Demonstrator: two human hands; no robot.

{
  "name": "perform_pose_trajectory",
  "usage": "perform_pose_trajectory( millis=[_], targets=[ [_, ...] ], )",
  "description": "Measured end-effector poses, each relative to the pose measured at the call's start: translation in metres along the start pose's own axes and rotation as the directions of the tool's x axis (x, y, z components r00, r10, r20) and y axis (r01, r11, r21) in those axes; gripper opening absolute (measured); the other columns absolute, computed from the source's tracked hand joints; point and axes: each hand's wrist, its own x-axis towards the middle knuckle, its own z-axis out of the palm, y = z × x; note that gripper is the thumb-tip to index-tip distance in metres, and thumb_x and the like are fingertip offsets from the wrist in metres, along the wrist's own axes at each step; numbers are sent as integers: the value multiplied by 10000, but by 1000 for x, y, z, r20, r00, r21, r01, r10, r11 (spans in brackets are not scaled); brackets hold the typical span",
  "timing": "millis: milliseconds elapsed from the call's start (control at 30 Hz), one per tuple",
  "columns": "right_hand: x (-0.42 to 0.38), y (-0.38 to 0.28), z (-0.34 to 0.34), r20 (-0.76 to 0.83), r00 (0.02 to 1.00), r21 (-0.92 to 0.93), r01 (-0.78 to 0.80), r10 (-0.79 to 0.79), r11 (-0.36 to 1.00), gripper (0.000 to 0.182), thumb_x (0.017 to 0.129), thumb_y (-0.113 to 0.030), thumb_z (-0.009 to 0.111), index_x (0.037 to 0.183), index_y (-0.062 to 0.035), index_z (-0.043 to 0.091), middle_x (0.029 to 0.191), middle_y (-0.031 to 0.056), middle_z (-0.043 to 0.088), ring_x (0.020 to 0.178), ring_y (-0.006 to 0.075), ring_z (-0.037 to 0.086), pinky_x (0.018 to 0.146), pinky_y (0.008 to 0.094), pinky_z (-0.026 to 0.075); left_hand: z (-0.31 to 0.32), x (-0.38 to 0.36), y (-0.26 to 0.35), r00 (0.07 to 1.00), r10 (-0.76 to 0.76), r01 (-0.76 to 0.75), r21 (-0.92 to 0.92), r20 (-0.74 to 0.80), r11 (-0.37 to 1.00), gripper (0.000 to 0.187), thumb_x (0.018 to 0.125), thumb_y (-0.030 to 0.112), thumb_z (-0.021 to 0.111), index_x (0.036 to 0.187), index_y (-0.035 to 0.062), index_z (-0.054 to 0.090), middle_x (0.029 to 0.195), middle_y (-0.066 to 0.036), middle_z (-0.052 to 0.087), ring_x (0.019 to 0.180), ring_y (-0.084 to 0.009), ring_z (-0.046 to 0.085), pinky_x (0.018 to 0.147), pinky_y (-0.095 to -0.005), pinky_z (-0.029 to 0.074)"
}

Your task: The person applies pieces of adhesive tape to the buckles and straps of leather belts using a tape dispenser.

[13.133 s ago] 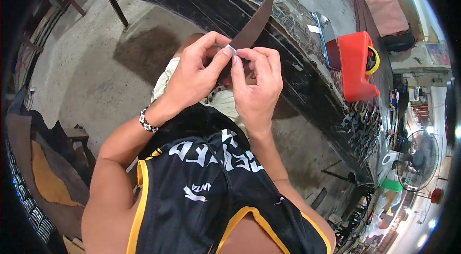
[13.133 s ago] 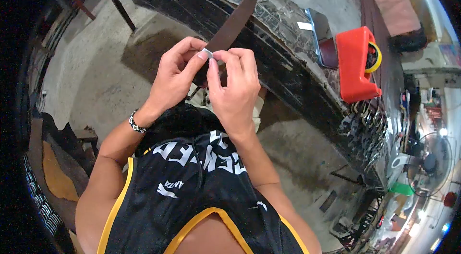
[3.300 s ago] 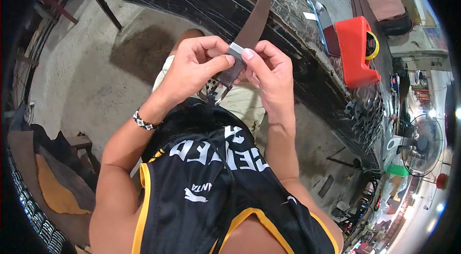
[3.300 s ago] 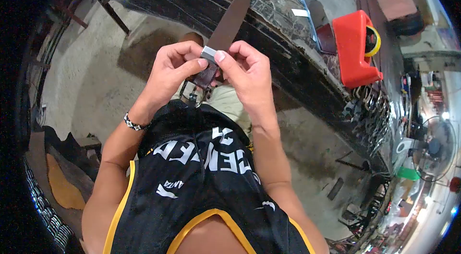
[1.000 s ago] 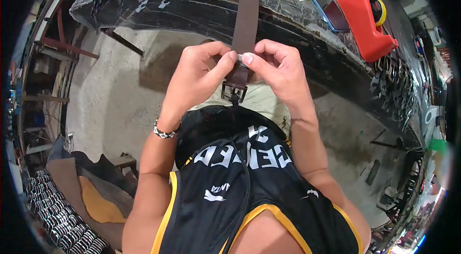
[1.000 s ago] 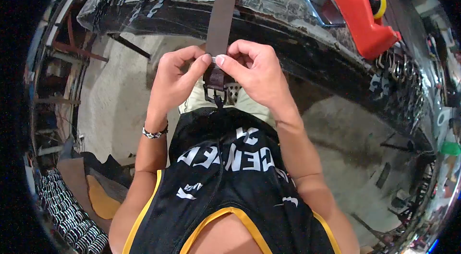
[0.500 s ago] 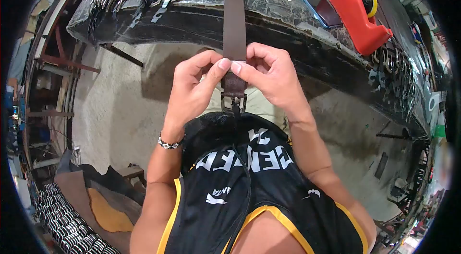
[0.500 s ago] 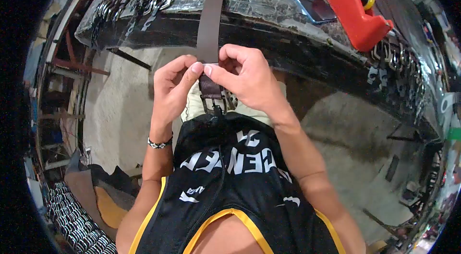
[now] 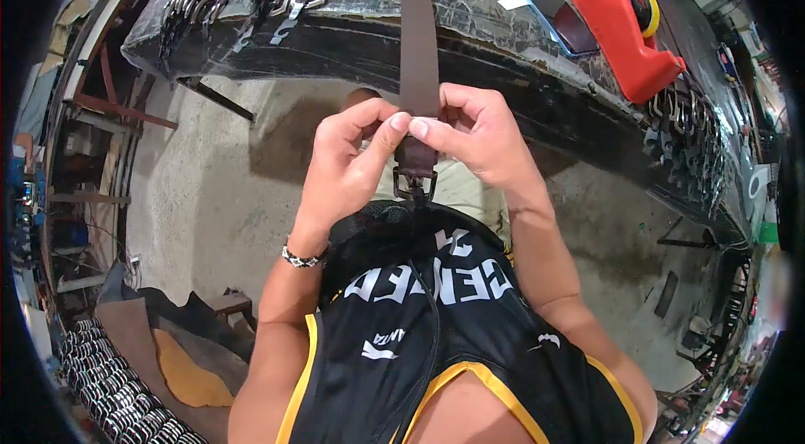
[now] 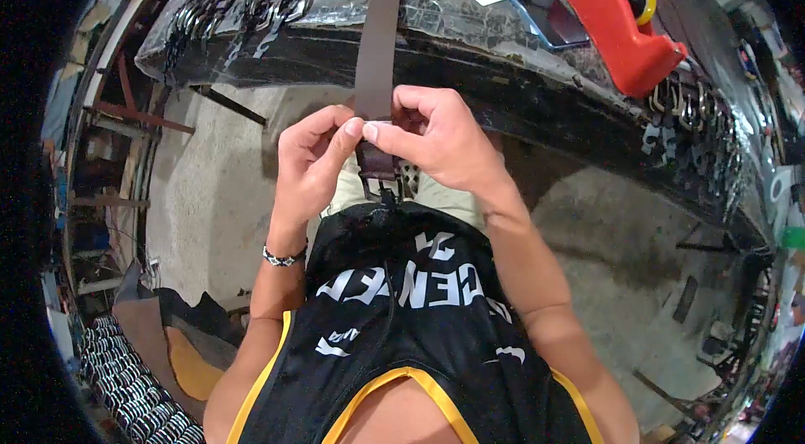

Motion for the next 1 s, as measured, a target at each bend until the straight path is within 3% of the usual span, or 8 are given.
perform_pose_trajectory(
  millis=[200, 300, 400, 633, 900, 1000],
  targets=[
    [-1, -5, -19, 115, 988, -65, -95, 102, 993, 188, 963, -191, 714, 945, -4, 711, 760, -18, 648, 663, 48, 588, 589, 187, 469, -4, 0, -3, 997, -63, 67, -86, 53, 994, 254, 1017, 205, 663, 936, -36, 673, 758, 50, 581, 705, -29, 488, 597, -222, 395],
    [-3, 1, -28, 173, 975, 140, -166, 141, 976, 180, 959, -189, 715, 935, -11, 716, 755, 9, 670, 659, 72, 629, 585, 195, 488, -1, 2, -5, 997, -52, 59, -143, 50, 988, 253, 1020, 209, 662, 942, -32, 673, 776, 54, 589, 721, -24, 494, 611, -216, 400],
    [-2, 1, -32, 101, 983, 173, -170, 154, 970, 185, 953, -196, 721, 930, -13, 714, 764, 25, 684, 660, 76, 641, 584, 193, 493, -2, 3, -10, 999, -33, 36, -159, 22, 987, 247, 1021, 206, 661, 940, -27, 671, 785, 56, 590, 730, -19, 492, 617, -214, 400],
    [-6, -9, -18, 62, 988, -60, -141, 144, 988, 201, 951, -208, 721, 920, -13, 682, 739, -37, 600, 629, 27, 533, 569, 194, 434, 0, 2, -2, 997, -74, 76, -132, 21, 988, 216, 1013, 173, 666, 918, -20, 659, 792, 58, 593, 736, -18, 497, 623, -209, 404],
    [-9, -10, -14, 12, 998, -146, -61, 63, 987, 181, 945, -157, 726, 891, 7, 670, 769, -61, 594, 674, -6, 487, 574, 193, 395, -5, 5, 5, 992, -96, 106, -124, 86, 987, 146, 942, 99, 733, 968, -38, 691, 883, -6, 704, 820, -55, 637, 724, -234, 514],
    [-10, -11, -13, 3, 998, -154, -56, 57, 987, 177, 946, -150, 721, 884, 7, 670, 764, -66, 586, 672, -9, 474, 572, 194, 384, -3, 5, 8, 985, -142, 154, -135, 97, 979, 152, 955, 104, 716, 983, -44, 695, 866, 4, 688, 804, -48, 613, 711, -231, 500]
  ],
)
